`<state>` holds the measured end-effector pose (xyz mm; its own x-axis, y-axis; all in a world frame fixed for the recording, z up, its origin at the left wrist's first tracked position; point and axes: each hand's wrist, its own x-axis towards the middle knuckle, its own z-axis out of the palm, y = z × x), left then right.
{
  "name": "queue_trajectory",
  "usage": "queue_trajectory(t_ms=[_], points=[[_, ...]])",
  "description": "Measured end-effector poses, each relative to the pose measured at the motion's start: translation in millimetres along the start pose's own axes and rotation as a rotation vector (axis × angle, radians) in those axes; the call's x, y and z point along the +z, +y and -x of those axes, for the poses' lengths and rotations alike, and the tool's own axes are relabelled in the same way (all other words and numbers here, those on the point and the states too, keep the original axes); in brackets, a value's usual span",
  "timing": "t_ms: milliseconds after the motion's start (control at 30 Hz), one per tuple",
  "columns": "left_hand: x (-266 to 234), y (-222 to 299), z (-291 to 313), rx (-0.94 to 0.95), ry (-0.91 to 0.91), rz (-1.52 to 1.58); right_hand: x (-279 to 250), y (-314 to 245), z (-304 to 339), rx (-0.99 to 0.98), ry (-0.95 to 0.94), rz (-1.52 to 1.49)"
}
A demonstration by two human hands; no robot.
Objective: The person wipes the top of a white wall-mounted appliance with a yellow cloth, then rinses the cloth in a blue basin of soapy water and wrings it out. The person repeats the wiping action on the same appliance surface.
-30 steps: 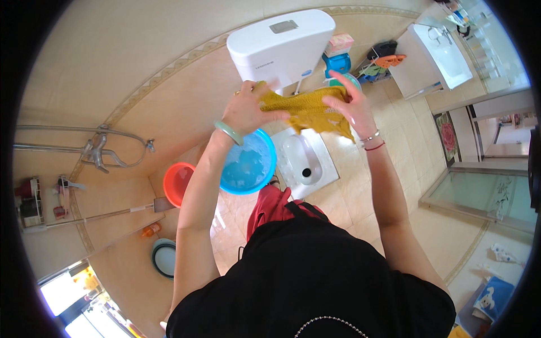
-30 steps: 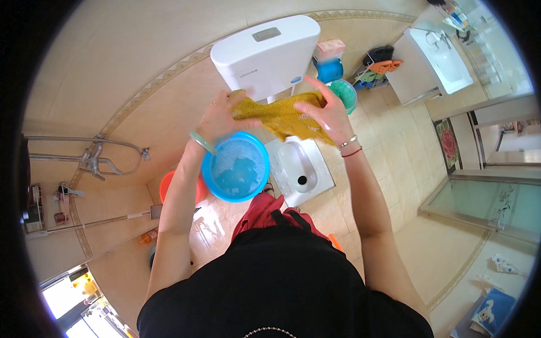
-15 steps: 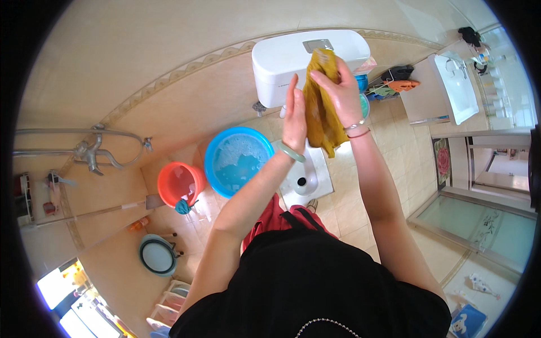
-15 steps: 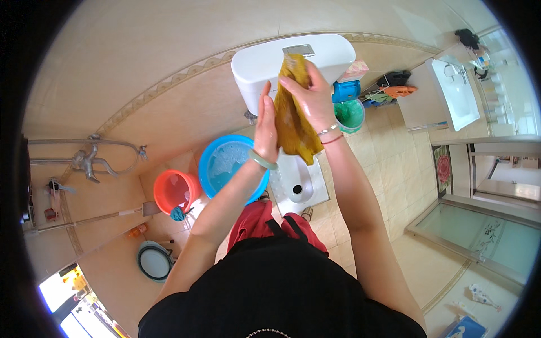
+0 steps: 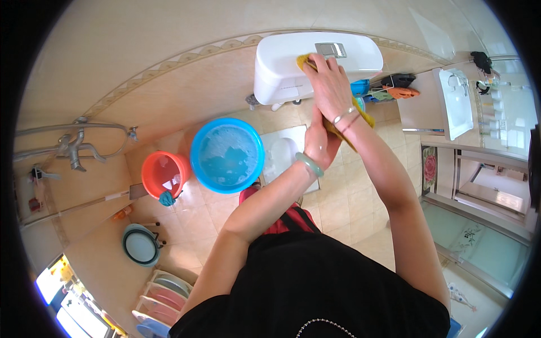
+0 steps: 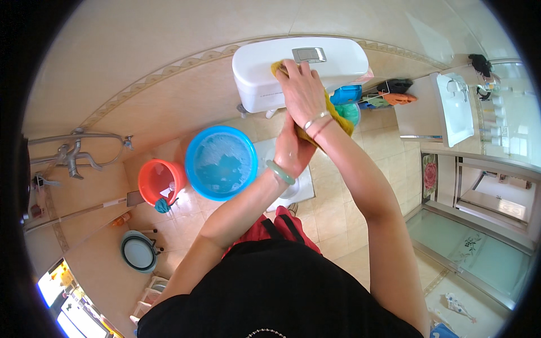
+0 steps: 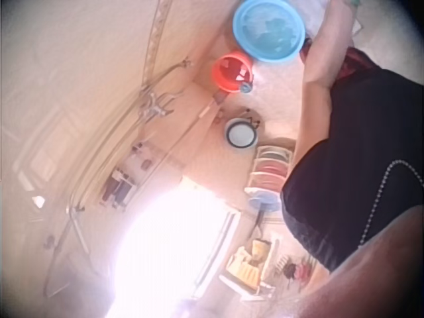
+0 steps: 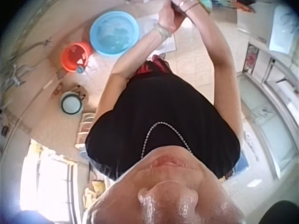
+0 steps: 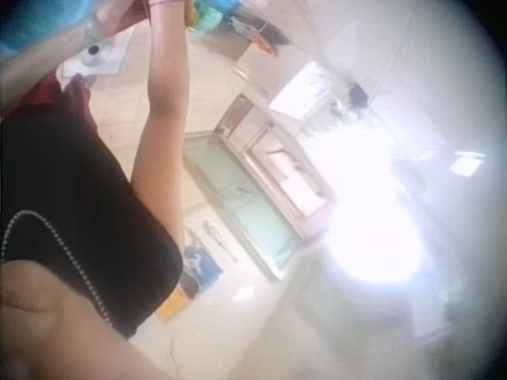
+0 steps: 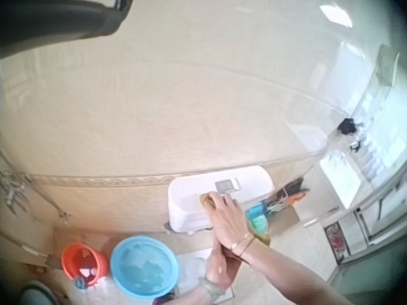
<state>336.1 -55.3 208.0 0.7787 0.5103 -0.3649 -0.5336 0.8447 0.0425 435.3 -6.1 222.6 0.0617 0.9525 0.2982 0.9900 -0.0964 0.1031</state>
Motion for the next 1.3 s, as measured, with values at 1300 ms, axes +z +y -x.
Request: queue_trajectory(t_ms=[1300], points=[[-5,23,-1,-0.013,-0.031,0.147,12,-18,-30,0.152,0.014,0.008]])
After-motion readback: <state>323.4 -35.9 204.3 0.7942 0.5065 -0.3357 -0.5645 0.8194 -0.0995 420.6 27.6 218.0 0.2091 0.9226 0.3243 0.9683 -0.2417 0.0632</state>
